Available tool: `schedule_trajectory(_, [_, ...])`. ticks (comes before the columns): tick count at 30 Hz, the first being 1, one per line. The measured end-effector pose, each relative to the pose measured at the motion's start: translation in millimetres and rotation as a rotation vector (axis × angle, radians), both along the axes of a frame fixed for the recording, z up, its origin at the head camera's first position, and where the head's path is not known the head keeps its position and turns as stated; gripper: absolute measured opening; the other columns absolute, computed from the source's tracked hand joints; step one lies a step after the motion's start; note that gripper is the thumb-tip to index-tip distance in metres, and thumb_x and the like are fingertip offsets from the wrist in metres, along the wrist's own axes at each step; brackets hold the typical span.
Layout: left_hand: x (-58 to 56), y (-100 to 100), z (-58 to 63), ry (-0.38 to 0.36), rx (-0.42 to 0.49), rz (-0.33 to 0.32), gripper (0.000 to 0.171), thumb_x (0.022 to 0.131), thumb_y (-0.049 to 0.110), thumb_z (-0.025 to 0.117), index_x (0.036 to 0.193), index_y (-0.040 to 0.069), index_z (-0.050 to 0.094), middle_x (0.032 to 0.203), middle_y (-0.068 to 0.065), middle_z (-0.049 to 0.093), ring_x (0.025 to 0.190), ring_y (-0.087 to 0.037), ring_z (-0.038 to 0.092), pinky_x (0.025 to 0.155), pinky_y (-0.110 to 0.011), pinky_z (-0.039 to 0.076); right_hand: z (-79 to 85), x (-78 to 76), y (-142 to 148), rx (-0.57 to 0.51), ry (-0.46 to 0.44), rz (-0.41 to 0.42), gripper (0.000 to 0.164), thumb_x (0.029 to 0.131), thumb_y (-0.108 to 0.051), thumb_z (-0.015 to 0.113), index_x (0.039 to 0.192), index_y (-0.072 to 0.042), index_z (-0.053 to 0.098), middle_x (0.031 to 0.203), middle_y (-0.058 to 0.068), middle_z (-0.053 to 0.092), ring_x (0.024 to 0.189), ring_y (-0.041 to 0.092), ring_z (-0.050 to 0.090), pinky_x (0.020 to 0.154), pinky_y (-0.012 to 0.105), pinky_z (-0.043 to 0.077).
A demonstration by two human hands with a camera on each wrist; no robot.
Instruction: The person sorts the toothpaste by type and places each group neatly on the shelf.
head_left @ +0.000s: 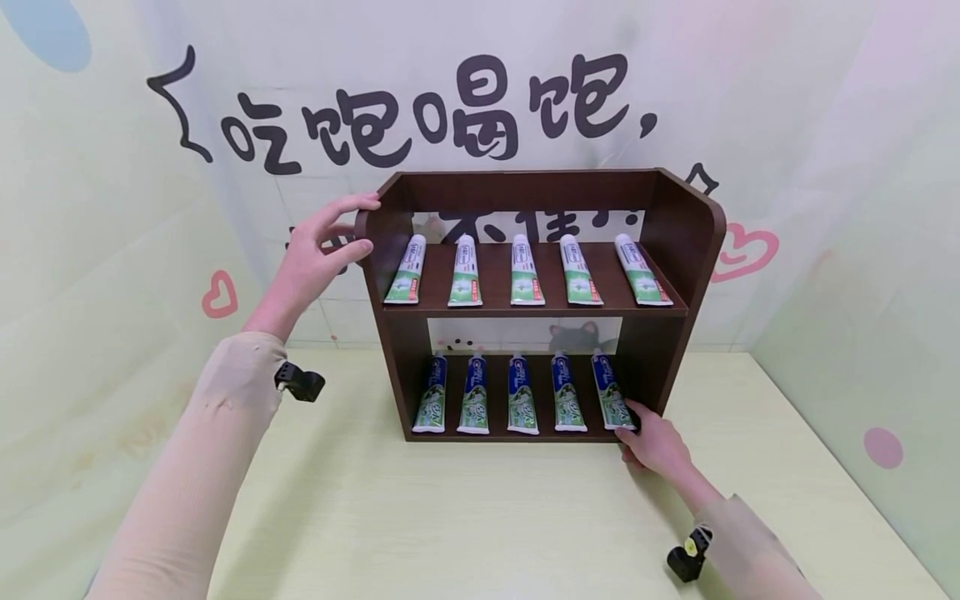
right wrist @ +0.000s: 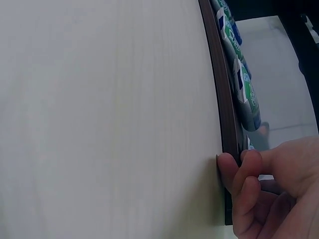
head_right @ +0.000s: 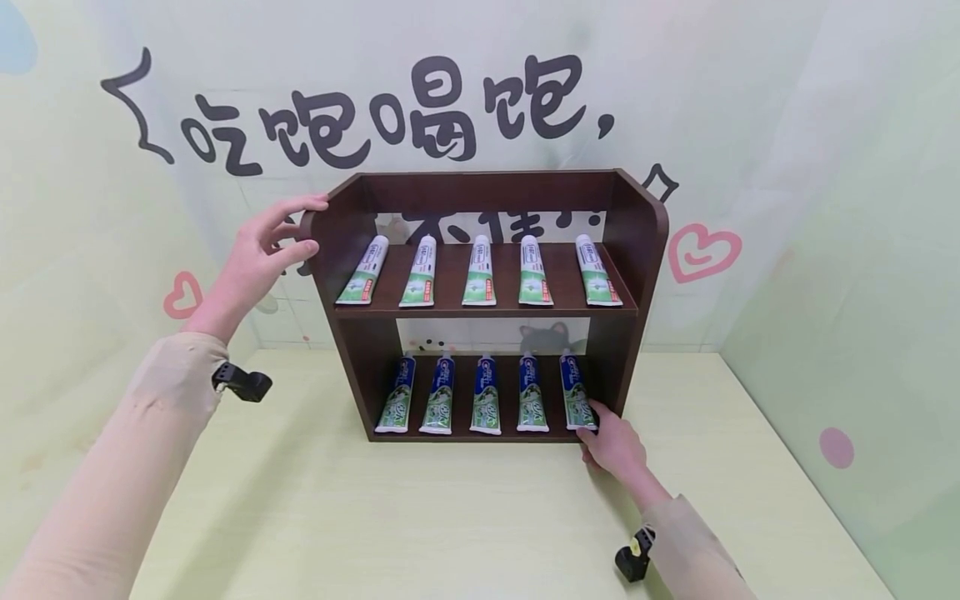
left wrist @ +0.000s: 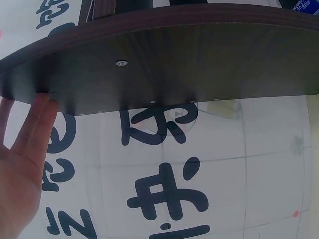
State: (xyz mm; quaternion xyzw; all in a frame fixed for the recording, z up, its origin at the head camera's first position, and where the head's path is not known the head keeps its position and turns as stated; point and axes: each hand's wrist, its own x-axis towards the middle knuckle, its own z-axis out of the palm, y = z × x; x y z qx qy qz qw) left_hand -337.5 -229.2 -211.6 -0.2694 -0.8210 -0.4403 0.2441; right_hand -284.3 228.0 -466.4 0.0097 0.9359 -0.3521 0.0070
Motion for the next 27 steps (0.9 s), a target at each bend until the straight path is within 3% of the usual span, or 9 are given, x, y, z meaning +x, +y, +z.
schedule_trajectory(20, [3.0, 2.2, 0.8, -0.019, -0.035, 0.031, 0.048, 0.095, 0.019, 0.063, 0.141, 0.028, 0.054, 0.155, 0.011, 0.044, 0.112, -0.017, 0.059, 0.082, -0.02, 0.051, 0.5, 1.9, 1.9, -0.022, 0.01, 0.012, 0.063, 0.094, -0.017, 0.063, 0.149, -0.002, 0.037, 0.066, 0.004, 0.068, 0.047, 0.01, 0.06, 0.048, 0.028, 0.048])
schedule_trajectory(27, [21.4, 9.2, 6.1, 0.012, -0.11, 0.099, 0.052, 0.095, 0.016, 0.063, 0.144, 0.028, 0.051, 0.157, 0.009, 0.04, 0.116, -0.03, 0.063, 0.089, -0.013, 0.051, 17.7, 14.0, 2.4, 0.01, 0.08, 0.08, 0.066, 0.094, -0.023, 0.065, 0.15, -0.003, 0.036, 0.065, 0.005, 0.066, 0.048, 0.015, 0.058, 0.047, 0.03, 0.043])
